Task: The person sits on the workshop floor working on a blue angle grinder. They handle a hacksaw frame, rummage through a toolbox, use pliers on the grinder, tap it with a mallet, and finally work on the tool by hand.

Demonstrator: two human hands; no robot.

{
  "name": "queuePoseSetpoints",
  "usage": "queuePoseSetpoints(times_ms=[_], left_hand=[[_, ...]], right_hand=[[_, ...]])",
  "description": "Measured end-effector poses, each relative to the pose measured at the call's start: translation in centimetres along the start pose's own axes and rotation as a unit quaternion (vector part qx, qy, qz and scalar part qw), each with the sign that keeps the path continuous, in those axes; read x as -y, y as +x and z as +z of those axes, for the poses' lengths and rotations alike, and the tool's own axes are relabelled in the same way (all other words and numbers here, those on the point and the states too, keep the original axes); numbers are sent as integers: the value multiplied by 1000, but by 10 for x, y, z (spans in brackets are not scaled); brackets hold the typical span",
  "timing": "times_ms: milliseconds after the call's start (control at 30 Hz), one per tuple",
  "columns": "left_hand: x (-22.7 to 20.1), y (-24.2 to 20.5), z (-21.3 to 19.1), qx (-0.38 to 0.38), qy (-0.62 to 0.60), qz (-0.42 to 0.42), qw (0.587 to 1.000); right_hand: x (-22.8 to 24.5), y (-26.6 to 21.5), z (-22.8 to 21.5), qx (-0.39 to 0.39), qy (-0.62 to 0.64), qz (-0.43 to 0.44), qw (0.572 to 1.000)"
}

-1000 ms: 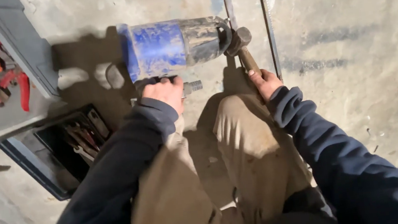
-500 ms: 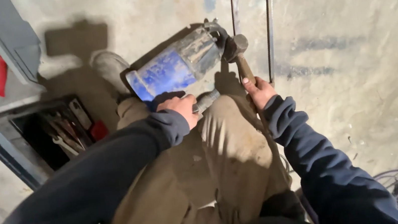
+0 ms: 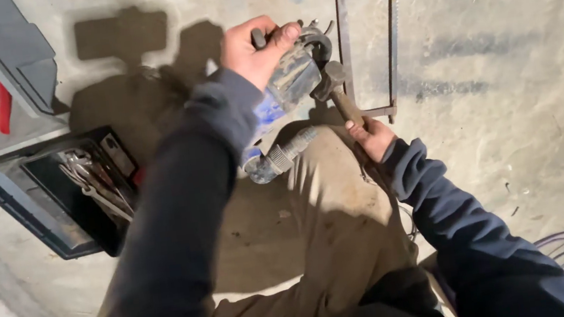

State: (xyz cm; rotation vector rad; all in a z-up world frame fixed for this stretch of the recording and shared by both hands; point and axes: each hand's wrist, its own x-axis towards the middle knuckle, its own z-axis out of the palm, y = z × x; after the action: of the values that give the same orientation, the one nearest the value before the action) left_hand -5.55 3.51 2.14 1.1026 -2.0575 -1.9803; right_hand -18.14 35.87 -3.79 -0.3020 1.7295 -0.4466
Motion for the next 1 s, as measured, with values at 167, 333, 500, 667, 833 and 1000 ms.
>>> queuePoseSetpoints(times_ms=[167,333,500,667,833,1000], left_hand=[[39,-13,25,-160,-150,59,974],[43,-38,8,-182,-312,148,921],[63,-36,9,-193,-347,110,911],[57,-39,14,-185,-257,67,946],[44,-32,19,-141,-200,96,965],[46,-27,23,-134,-147,144,969]], right_hand=[[-21,14,2,-26,3,-27,999],[15,-9,3,-4,77,39,996],[17,-13,4,-17,13,18,1000],[7,-8,5,-30,-25,-7,999],[15,-13,3,-15,23,13,1000],[11,-13,5,-24,-20,14,999]])
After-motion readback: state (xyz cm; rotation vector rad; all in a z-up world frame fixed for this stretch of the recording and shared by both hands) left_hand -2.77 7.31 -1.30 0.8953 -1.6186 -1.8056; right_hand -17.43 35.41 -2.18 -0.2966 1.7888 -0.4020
